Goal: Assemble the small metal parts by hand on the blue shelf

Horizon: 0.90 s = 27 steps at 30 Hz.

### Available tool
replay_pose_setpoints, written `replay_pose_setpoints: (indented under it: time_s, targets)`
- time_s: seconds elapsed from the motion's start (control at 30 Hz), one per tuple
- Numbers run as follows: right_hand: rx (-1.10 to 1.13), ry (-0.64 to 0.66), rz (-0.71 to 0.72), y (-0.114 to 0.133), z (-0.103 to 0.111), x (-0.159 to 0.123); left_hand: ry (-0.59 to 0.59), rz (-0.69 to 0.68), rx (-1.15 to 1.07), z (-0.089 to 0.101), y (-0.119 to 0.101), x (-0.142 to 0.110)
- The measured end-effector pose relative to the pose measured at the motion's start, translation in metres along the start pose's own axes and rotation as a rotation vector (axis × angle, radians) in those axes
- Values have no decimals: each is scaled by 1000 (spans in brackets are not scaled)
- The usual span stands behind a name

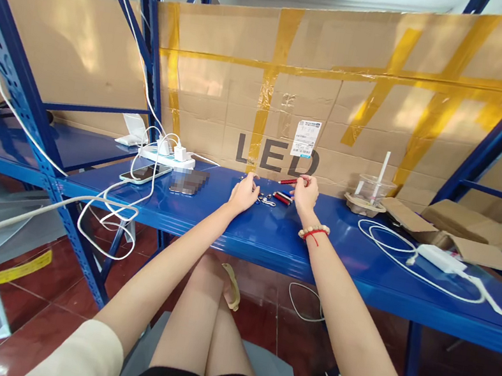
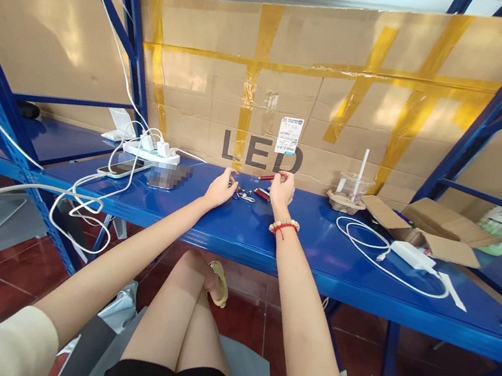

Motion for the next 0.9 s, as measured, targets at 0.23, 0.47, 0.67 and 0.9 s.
replay_pose_setpoints:
  time_s: [0.23, 0.47, 0.67, 0.9]
  targets:
    - [73, -163, -299, -21, 16, -4, -176, 180, 192, 20, 10, -1]
    - [-26, -132, -391, -43, 12, -4, -285, 269, 244, 25, 22, -5]
    - [-103, -73, -406, -57, 9, -3, -305, 270, 254, 27, 22, -6]
    - [-236, 96, -280, -64, -12, 7, -315, 272, 240, 28, 23, -5]
Point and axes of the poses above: each hand's wrist, its own x-axis towards the middle knuckle, its own z-axis out of the back of the hand, y = z × x, the point moved 7 cm from there along x, towards the middle knuckle, and after that the axes turned 5 degrees about -y, right-handed, at the moved point
